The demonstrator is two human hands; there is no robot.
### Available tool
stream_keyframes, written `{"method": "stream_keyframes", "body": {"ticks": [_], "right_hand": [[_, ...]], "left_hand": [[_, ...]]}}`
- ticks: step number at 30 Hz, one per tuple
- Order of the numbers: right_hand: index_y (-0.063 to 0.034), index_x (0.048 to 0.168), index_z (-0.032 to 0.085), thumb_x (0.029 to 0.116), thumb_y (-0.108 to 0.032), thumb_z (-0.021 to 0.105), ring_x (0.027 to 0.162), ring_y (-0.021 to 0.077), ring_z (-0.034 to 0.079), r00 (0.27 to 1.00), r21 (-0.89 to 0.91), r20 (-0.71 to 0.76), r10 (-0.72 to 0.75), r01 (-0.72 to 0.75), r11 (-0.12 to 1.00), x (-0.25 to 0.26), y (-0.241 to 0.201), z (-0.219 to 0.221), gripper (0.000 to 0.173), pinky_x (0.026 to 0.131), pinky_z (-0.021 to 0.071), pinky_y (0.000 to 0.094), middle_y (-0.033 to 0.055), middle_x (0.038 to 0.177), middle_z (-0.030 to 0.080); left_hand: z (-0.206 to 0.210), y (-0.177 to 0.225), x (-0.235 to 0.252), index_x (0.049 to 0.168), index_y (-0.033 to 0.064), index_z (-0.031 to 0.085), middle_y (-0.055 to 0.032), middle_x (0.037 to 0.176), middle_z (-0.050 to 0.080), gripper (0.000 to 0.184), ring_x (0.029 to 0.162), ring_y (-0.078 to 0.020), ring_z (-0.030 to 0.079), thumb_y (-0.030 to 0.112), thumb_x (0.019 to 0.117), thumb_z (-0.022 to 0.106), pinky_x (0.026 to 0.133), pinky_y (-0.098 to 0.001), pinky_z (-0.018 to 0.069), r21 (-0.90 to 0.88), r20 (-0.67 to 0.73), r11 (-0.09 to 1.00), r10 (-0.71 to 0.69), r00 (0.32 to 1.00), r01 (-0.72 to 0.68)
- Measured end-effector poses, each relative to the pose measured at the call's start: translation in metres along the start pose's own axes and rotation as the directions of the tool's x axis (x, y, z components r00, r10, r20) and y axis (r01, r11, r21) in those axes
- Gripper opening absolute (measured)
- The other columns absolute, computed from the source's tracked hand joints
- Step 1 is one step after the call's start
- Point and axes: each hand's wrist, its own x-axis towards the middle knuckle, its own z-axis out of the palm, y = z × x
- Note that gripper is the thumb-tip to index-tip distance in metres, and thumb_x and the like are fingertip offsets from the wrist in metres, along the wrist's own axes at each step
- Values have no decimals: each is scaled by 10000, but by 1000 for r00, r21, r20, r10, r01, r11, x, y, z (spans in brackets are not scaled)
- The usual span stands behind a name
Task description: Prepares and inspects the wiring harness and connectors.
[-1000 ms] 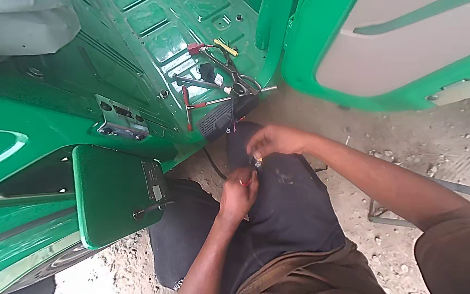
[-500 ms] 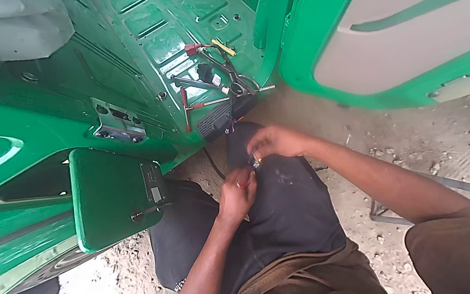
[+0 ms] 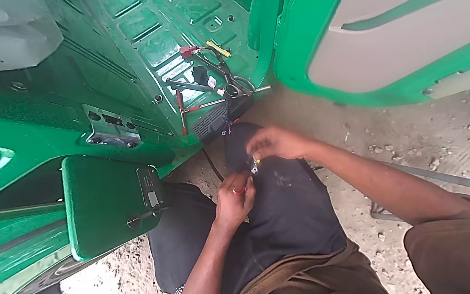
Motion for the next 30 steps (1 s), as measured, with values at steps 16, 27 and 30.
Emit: {"method": "stream_keyframes", "body": {"ticks": [16,27,30], "right_hand": [[-106,1101,762,912,-147,782,769,115,614,998,-8,-62,-34,33,999,-10,1,6,194,672,539,264,49,988,677],[-139,1105,767,901,-180,798,768,121,609,995,-66,-90,-40,34,997,-10,2,9,210,673,538,284,38,969,667],[-138,1105,768,907,-179,792,752,117,598,996,-65,-82,-33,28,997,-10,2,8,204,659,524,276,37,956,664]], "left_hand": [[8,-3,9,898,69,749,27,758,691,198,662,-21,629,256,931,690,617,-225,557,-170,-140,969,-203,969,178],[18,3,19,820,105,725,52,695,653,195,602,-21,599,266,930,716,564,-229,526,-248,-128,936,-289,949,251],[18,3,18,834,100,727,50,709,663,171,613,-23,606,239,932,711,575,-230,532,-267,-122,934,-275,954,235]]}}
